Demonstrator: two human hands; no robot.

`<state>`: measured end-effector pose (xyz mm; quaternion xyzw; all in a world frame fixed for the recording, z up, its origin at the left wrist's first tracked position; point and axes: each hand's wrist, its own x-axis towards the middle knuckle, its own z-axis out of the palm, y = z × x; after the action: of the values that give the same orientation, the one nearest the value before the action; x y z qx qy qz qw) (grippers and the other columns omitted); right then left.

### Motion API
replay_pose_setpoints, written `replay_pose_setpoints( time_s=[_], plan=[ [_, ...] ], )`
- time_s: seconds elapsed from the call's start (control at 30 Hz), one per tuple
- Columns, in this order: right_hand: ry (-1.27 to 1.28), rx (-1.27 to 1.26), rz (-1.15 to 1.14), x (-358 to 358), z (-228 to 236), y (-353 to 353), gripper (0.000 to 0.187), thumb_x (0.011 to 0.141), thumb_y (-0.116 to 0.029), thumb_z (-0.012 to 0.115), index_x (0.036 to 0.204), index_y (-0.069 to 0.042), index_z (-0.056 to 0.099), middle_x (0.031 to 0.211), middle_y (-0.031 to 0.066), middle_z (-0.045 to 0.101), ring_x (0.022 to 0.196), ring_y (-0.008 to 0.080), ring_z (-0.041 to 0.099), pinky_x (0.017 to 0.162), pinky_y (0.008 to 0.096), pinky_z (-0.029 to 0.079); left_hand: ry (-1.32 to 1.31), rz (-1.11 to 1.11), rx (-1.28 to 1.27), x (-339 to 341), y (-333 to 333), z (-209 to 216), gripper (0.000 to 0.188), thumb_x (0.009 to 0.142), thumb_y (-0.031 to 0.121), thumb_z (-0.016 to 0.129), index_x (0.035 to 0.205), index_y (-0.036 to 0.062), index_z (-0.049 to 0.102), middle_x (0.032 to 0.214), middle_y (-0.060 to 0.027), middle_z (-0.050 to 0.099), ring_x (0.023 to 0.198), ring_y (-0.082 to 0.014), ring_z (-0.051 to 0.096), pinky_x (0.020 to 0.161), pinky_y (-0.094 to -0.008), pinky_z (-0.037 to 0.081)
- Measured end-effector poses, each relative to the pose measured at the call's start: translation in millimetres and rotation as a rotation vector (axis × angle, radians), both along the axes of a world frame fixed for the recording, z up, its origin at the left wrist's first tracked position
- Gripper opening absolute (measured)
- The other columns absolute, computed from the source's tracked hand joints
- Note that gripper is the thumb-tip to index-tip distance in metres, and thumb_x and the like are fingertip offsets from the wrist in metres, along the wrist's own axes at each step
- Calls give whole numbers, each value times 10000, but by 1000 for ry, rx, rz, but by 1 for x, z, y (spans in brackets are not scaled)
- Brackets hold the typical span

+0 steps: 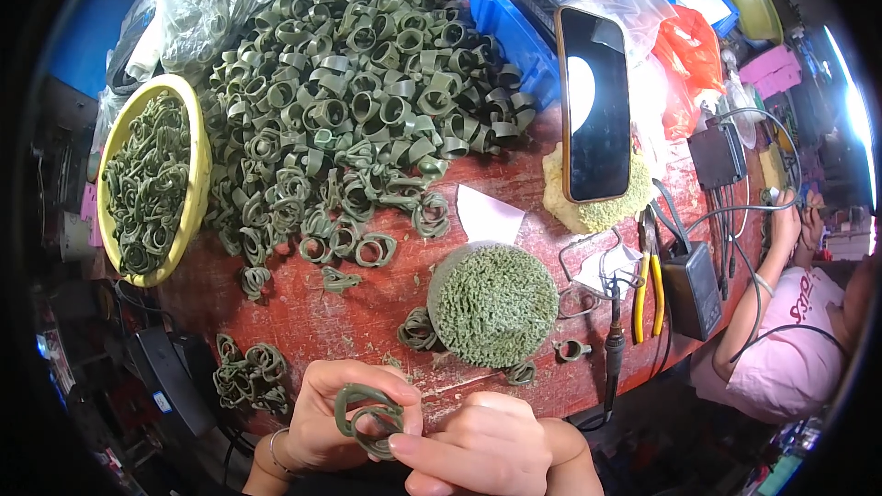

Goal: Trimming and assembling green wax ring components onto a base for candle production.

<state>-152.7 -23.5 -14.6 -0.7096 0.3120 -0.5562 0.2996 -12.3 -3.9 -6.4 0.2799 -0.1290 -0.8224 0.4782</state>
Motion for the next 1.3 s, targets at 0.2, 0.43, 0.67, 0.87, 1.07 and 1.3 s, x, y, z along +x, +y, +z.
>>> replay_pose_setpoints(
  time_s=[0.2, 0.43, 0.67, 0.87, 1.07, 1.3],
  plan=[
    [34, -11, -93, 2, 3, 2, 159, 824, -197, 462, 780, -47, 433, 443, -8, 452, 348, 108, 458, 355, 207, 352, -148, 54, -67, -1, 0, 1, 268, 744, 83, 591, 958, -65, 527, 789, -184, 551, 678, -186, 545, 569, -256, 437],
    [14, 130, 0, 0, 7, -7, 209, 850, -248, 411, 795, -50, 373, 391, -23, 417, 326, 105, 438, 367, 214, 356, -672, 186, -441, 2, -5, 2, 178, 716, -13, 563, 886, -64, 567, 754, -157, 574, 678, -194, 570, 604, -272, 461],
    [-126, 85, 75, -1, 9, -15, 229, 858, -243, 400, 774, -31, 376, 381, -21, 384, 309, 94, 394, 356, 201, 315, -779, 235, -522, -3, -8, 1, 185, 687, -49, 537, 868, -58, 576, 726, -133, 581, 657, -187, 573, 595, -258, 462],
    [21, 602, 39, -15, 15, -18, 141, 802, -143, 516, 817, -25, 589, 526, 48, 548, 450, 146, 540, 422, 226, 415, -845, 325, -517, 1, -8, 2, 148, 716, 51, 606, 848, -14, 589, 910, -160, 530, 684, -149, 544, 608, -224, 437],
    [-321, 740, 77, -13, 5, -17, 176, 833, -129, 460, 846, 32, 531, 613, 95, 562, 432, 116, 524, 389, 206, 385, -872, 100, -612, -2, -11, 2, 144, 707, 8, 605, 835, -49, 574, 905, -165, 550, 725, -129, 544, 634, -221, 440],
    [-306, 391, 2, -11, -2, -18, 313, 871, -303, 365, 836, 2, 425, 490, 76, 510, 402, 140, 496, 373, 216, 377, -801, 228, -405, -9, 0, 14, 178, 703, -38, 588, 864, -72, 520, 869, -162, 551, 745, -147, 550, 651, -226, 446]
  ],
)
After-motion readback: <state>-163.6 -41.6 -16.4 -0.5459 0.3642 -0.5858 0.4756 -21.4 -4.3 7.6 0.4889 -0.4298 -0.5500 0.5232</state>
